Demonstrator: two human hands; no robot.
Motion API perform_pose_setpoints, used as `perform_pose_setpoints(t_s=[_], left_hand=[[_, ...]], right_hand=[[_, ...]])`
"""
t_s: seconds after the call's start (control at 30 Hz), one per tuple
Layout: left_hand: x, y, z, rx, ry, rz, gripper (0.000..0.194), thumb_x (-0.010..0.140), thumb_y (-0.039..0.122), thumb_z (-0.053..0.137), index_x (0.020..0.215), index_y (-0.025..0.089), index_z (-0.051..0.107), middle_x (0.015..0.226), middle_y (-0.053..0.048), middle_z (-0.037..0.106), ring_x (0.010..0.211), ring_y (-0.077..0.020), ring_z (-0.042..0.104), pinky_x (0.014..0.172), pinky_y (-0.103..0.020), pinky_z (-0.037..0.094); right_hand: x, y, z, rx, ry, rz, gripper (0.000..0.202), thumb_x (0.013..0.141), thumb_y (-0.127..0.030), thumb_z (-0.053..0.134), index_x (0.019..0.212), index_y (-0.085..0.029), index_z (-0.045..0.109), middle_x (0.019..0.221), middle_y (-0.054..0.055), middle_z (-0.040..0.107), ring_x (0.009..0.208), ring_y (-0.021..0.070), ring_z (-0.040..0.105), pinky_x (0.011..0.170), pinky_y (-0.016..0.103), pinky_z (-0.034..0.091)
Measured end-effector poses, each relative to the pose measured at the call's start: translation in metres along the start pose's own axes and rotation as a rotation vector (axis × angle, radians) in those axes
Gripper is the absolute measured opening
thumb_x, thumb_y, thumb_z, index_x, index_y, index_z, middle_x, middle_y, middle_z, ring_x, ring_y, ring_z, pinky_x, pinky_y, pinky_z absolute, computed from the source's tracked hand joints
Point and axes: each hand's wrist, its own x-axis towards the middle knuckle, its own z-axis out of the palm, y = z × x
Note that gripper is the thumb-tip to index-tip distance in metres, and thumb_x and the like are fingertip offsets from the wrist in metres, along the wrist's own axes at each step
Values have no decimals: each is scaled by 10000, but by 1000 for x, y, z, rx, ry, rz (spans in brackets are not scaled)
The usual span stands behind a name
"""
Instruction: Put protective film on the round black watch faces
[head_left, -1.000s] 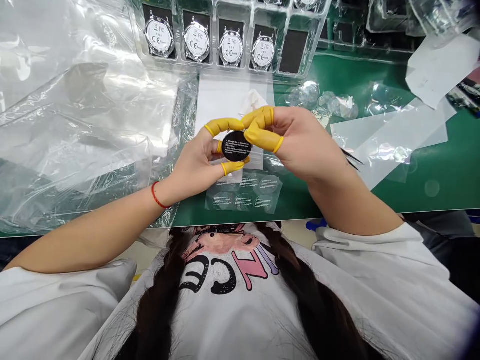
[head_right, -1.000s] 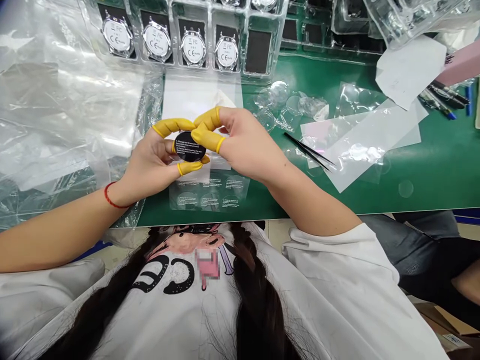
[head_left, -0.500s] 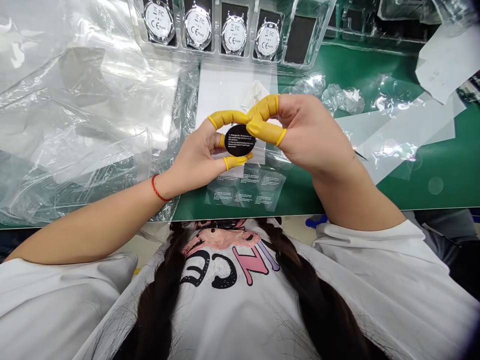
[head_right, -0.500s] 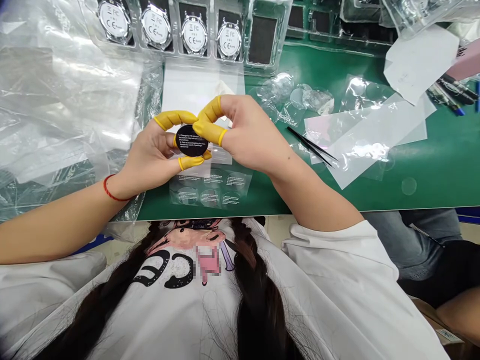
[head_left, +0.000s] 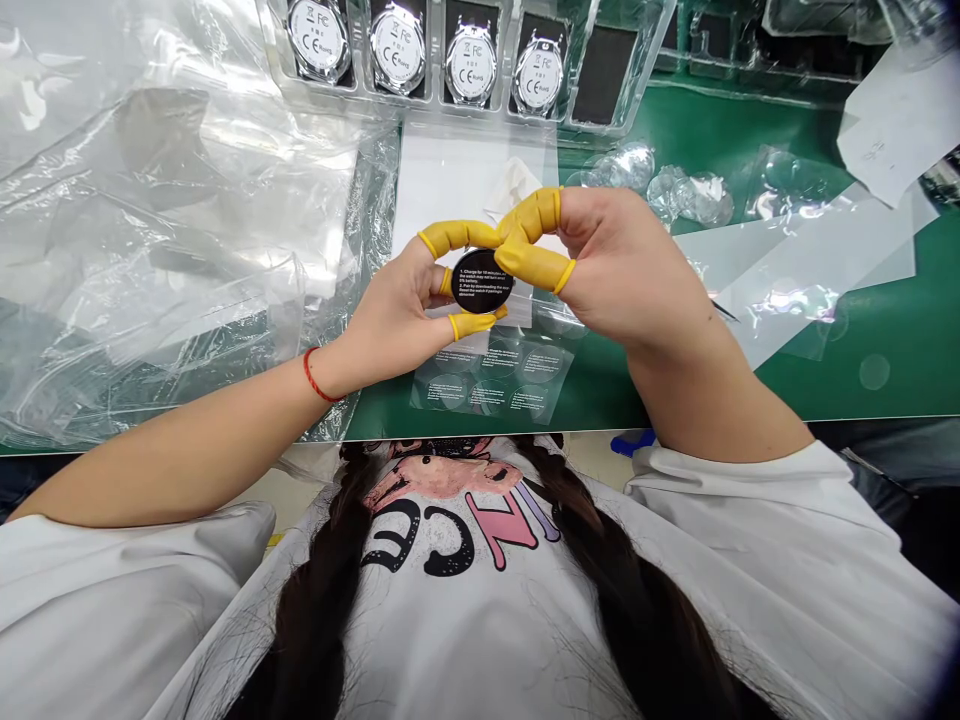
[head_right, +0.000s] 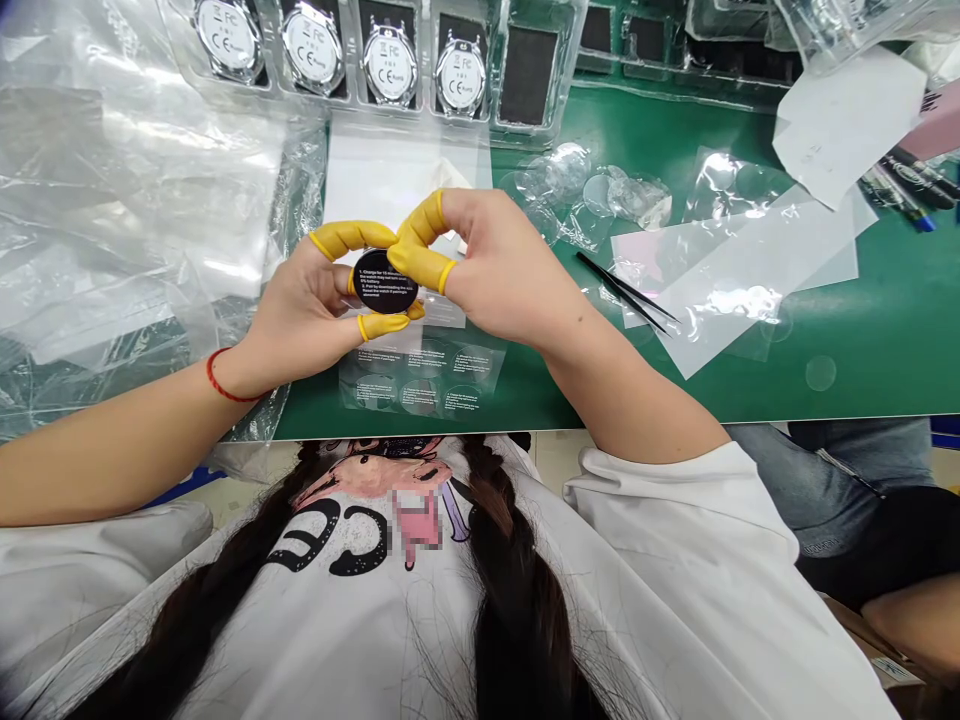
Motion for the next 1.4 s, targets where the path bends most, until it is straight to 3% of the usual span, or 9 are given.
perform_pose_setpoints(t_s=[0.57,0.73,0.83,0.93,1.03,1.17,1.23,1.33,1.4], left_hand=[[1,3,2,15,-5,9,612,684,234,838,1220,205,542,930,-4,731,905,-186,739,929,-396,586],[-3,12,-1,-5,13,-18,609,686,261,843,1210,214,536,917,1,723,885,-190,739,899,-402,603],[-3,17,-4,-69,11,-24,634,673,266,850,1210,218,517,933,-1,715,894,-200,743,884,-410,614],[1,10,-5,-86,-10,-20,630,679,240,832,1209,223,491,909,8,706,875,-199,747,852,-402,620],[9,-3,-5,-54,-24,-25,612,693,201,801,1204,216,465,858,20,698,866,-197,750,833,-390,619],[14,-11,-4,-25,-9,-35,607,713,185,767,1219,213,434,840,30,695,865,-183,750,826,-369,617],[14,-10,-4,-15,-8,-41,596,720,183,757,1217,218,430,838,35,692,856,-174,748,813,-358,617],[13,-10,-4,2,-4,-41,576,722,181,753,1201,223,436,830,39,685,834,-169,743,776,-340,612],[13,-11,-4,4,-6,-32,559,725,183,750,1188,225,440,846,33,685,832,-163,737,755,-320,605]], right_hand=[[1,3,2,-49,4,-25,307,832,-541,693,810,-237,651,924,16,719,930,214,668,960,454,539],[0,-1,-14,-160,75,-109,298,879,-525,650,902,-228,668,990,4,731,966,191,671,952,424,546],[-3,7,-31,-578,146,12,254,873,-417,690,1014,-207,665,1101,73,701,1105,280,630,1007,529,485],[-4,31,-40,-890,105,215,388,798,-391,769,1087,-172,629,1076,146,652,1107,368,595,947,598,471],[0,54,-41,-838,62,224,427,756,-418,797,1069,-200,602,1014,113,611,1016,323,594,873,537,507],[3,57,-40,-772,70,235,224,829,-380,720,869,-221,567,935,75,587,909,262,590,828,497,515],[1,46,-36,-747,141,186,148,915,-341,598,853,-219,544,949,79,606,898,244,592,820,478,515],[-7,27,-18,-646,287,-46,130,988,-318,453,1006,-238,554,1058,64,646,974,224,611,851,442,517],[-14,20,-1,-612,269,-191,190,1010,-366,414,1079,-271,563,1108,46,660,1026,218,612,898,434,510]])
